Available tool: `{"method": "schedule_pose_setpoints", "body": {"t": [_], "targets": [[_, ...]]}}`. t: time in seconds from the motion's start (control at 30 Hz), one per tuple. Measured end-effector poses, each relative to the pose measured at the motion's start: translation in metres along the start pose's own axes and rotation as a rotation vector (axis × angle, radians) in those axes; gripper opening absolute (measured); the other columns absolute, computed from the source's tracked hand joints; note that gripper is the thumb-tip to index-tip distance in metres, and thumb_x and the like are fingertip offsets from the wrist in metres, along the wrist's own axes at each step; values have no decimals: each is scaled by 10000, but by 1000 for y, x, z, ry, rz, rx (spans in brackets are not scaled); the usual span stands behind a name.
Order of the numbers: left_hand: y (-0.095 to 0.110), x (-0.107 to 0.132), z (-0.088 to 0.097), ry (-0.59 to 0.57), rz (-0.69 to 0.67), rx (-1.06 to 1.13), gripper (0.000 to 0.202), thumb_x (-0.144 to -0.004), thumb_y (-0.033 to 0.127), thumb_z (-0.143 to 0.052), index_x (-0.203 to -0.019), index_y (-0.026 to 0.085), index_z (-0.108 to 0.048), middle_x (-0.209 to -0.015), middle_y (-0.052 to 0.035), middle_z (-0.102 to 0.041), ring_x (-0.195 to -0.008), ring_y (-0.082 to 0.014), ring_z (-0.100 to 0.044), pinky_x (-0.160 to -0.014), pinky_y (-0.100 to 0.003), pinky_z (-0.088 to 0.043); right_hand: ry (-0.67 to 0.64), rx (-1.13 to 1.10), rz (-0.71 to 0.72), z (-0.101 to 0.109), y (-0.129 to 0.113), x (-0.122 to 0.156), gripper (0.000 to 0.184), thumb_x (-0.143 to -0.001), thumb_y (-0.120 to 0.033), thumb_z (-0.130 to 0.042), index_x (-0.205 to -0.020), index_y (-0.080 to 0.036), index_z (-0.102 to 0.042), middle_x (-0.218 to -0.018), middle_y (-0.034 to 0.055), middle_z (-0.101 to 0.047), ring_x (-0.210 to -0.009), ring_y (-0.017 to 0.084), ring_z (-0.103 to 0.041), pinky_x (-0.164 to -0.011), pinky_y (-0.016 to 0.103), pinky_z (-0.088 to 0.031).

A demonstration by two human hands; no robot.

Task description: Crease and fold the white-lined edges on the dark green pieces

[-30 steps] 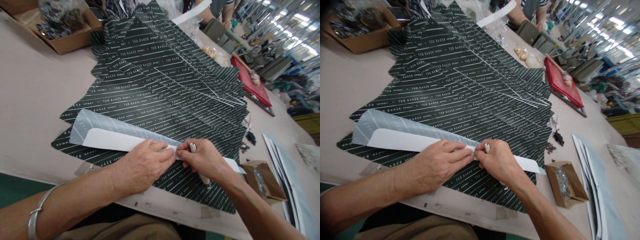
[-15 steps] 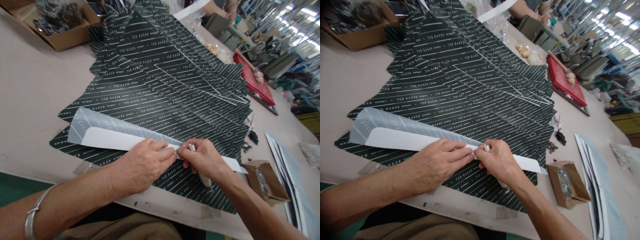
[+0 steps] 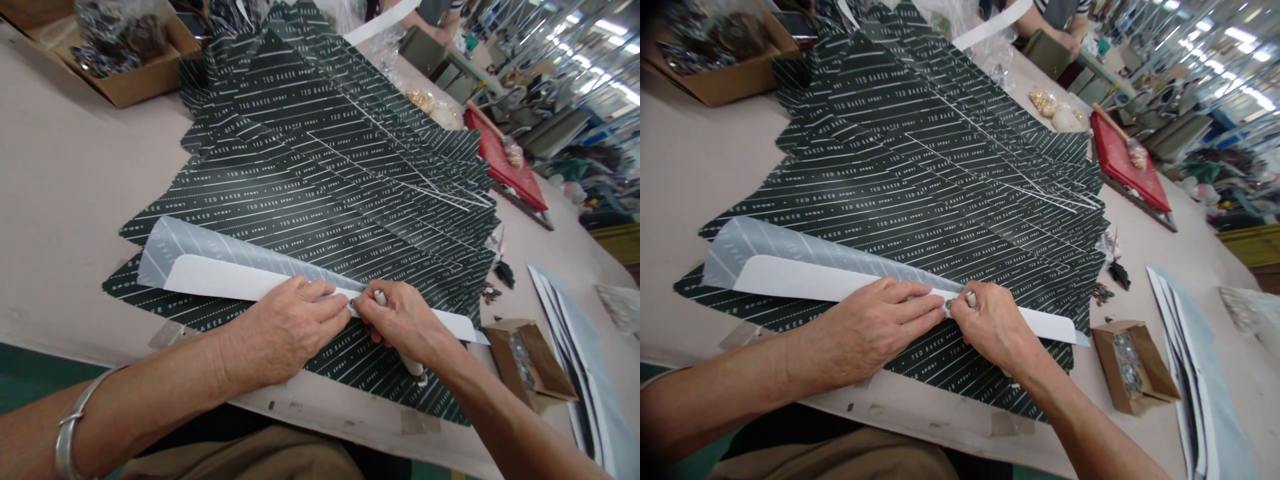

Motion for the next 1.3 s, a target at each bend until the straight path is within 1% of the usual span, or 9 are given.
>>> {"method": "schedule_pose_setpoints", "body": {"t": [0.2,0.3,0.4,0.5,0.6,0.83,1.07,1.2,1.3], "targets": [[3,1,0,4,-5,-32,322,-1008,154,-432,-1317,162,-524,-1400,-37,-531,-1143,-224,-515,-807,-396,-453,-55,-288,10,15,10,11,340,-919,-427,-553,-700,-171,-600,-520,-33,-550,-373,82,-461,-367,195,-327],[3,1,0,-1,-8,-40,342,-1027,163,-399,-1356,158,-489,-1415,-26,-524,-1142,-219,-513,-801,-392,-443,152,-756,110,48,12,23,353,-863,-511,-648,-749,-178,-636,-473,-70,-464,-371,74,-417,-381,188,-357],[2,-1,1,-18,7,-28,340,-1036,172,-365,-1354,156,-485,-1401,-20,-537,-1128,-226,-515,-795,-396,-434,415,-1285,260,73,18,33,265,-793,-408,-746,-721,-187,-619,-445,-110,-355,-358,49,-310,-388,179,-367],[2,-5,1,-60,29,-16,337,-1024,162,-376,-1341,152,-490,-1362,-27,-558,-1081,-226,-524,-772,-394,-442,571,-1600,303,70,31,28,259,-868,-335,-674,-677,-186,-583,-408,-126,-280,-322,48,-196,-334,170,-302],[4,-9,0,-90,36,-3,337,-1005,164,-430,-1335,147,-493,-1296,-41,-585,-1025,-220,-533,-755,-380,-461,612,-1784,282,54,44,12,304,-934,-340,-606,-676,-185,-569,-397,-124,-287,-309,52,-203,-329,170,-290],[5,-9,-2,-66,39,-34,335,-1023,181,-383,-1335,143,-500,-1312,-54,-577,-1073,-237,-535,-776,-392,-492,591,-1888,291,31,56,-6,280,-881,-348,-699,-698,-184,-567,-403,-126,-348,-308,40,-258,-346,156,-301],[4,-7,3,-76,70,7,347,-1056,181,-298,-1338,157,-498,-1338,-30,-575,-1095,-234,-538,-798,-384,-477,578,-1799,352,32,54,-11,271,-843,-366,-734,-698,-199,-578,-418,-139,-274,-320,47,-195,-336,149,-296],[3,-8,2,-35,48,9,337,-1056,188,-308,-1315,160,-523,-1300,-41,-601,-1074,-227,-551,-761,-370,-462,639,-1754,394,36,39,-4,275,-889,-387,-668,-690,-210,-599,-438,-137,-185,-331,59,-106,-301,149,-251],[3,-7,0,6,18,-9,328,-1056,192,-316,-1290,162,-544,-1312,-34,-599,-1080,-220,-548,-760,-365,-464,596,-1646,557,43,12,8,262,-930,-389,-615,-727,-224,-633,-448,-128,-169,-331,67,-108,-306,155,-265]]}}
Point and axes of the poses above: each hand's wrist, its own x-axis away from the middle knuckle, its own z-axis out of the back of the hand, y = z × x, the point moved 7 cm from there along -x, towards the middle knuckle
